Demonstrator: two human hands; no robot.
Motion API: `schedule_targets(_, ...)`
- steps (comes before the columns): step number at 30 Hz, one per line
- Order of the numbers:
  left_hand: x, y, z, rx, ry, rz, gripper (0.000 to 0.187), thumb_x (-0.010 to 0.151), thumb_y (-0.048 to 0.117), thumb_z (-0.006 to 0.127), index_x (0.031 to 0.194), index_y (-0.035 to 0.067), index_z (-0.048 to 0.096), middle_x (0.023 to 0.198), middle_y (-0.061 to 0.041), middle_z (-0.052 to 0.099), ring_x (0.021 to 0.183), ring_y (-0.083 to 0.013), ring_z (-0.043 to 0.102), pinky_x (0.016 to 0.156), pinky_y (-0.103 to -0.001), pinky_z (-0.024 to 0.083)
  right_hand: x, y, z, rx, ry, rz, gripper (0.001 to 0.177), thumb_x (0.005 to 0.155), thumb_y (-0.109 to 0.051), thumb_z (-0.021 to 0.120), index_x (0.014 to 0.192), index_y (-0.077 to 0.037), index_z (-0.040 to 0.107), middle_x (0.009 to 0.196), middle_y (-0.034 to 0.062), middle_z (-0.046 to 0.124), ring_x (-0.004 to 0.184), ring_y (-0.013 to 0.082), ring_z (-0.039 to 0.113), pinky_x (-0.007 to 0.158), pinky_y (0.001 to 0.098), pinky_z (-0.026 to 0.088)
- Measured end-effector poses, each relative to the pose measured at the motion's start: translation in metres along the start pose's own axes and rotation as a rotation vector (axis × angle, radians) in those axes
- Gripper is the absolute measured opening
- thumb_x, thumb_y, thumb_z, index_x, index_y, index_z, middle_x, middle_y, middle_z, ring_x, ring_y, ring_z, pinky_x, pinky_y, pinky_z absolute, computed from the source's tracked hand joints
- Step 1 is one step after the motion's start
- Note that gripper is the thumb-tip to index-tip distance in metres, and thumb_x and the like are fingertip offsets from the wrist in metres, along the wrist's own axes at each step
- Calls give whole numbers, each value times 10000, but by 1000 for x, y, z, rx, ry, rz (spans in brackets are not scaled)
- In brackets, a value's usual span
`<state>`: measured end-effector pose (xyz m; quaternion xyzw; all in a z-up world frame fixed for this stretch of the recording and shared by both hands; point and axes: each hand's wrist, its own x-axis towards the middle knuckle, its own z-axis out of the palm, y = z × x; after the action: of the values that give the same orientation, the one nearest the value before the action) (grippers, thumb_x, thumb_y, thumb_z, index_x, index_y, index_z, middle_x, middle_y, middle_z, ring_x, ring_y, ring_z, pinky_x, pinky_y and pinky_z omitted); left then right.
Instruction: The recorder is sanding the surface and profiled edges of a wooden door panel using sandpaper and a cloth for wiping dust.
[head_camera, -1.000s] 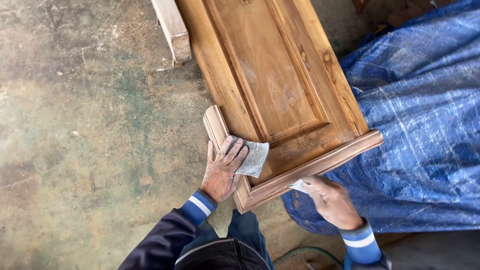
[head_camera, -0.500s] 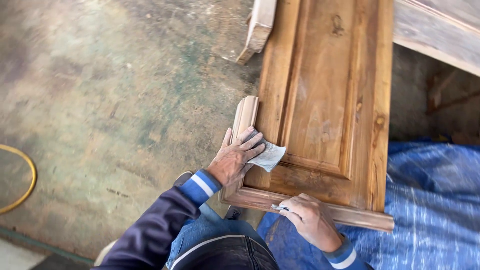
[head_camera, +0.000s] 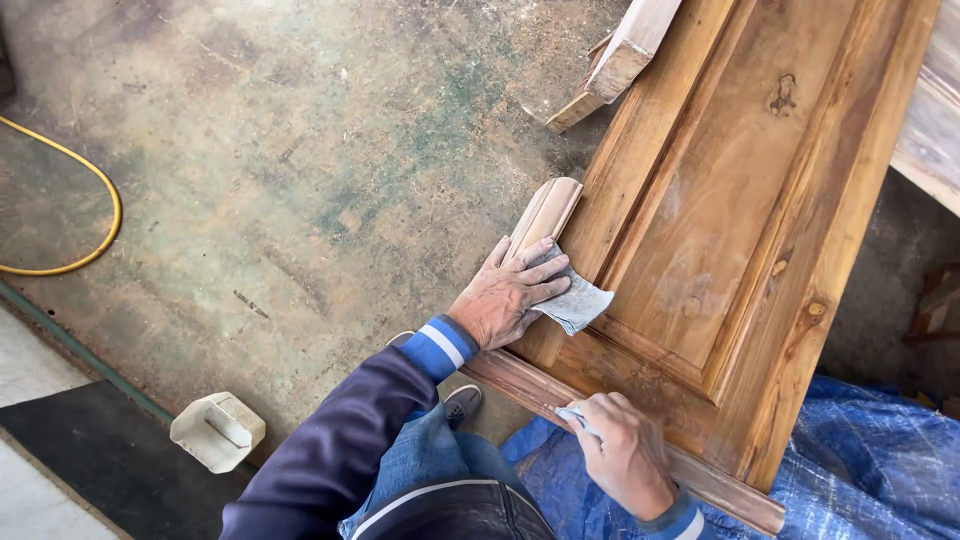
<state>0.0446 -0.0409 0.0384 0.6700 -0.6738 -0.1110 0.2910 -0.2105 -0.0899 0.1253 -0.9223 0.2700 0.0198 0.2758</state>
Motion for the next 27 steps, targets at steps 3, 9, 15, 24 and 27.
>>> schedule_targets(3,4,4,-6,-26,-27,-11,546,861,243,690,1398,211,599,1584,11,433,1544,-269,244,1207,-678,191,-9,-3,5,-144,17,-71,163,810,-151,744,952,-72,733,790,57,695,719,212,651,615,373,527)
schedule_targets(9,-1,-2,-3,-165,4,-38,585,846,203,710,1419,203,592,1590,-14,436,1545,-295,245,1190,-713,191,3,-3,46,-195,162,-239,174,814,-80,695,987,-85,707,870,39,701,750,213,633,622,352,518)
schedule_targets(15,0,-3,-4,-215,-3,-31,596,857,207,692,1440,213,568,1598,-13,436,1551,-314,246,1190,-723,189,29,-49,43,-211,164,-293,140,835,-79,695,973,-55,697,852,53,681,770,211,633,641,354,525)
schedule_targets(24,-1,-5,2,-362,44,-44,575,905,227,655,1471,230,551,1610,-1,438,1565,-310,252,1194,-745,154,42,-71,51,-225,256,-245,107,850,-85,694,956,-75,700,846,40,677,765,206,631,652,354,516)
schedule_targets(27,-5,-9,2,-369,42,-32,566,912,238,644,1471,242,555,1613,4,439,1566,-308,251,1198,-742,144,57,-88,58,-224,196,-264,77,839,-91,709,914,-77,700,801,52,657,757,222,635,643,359,516)
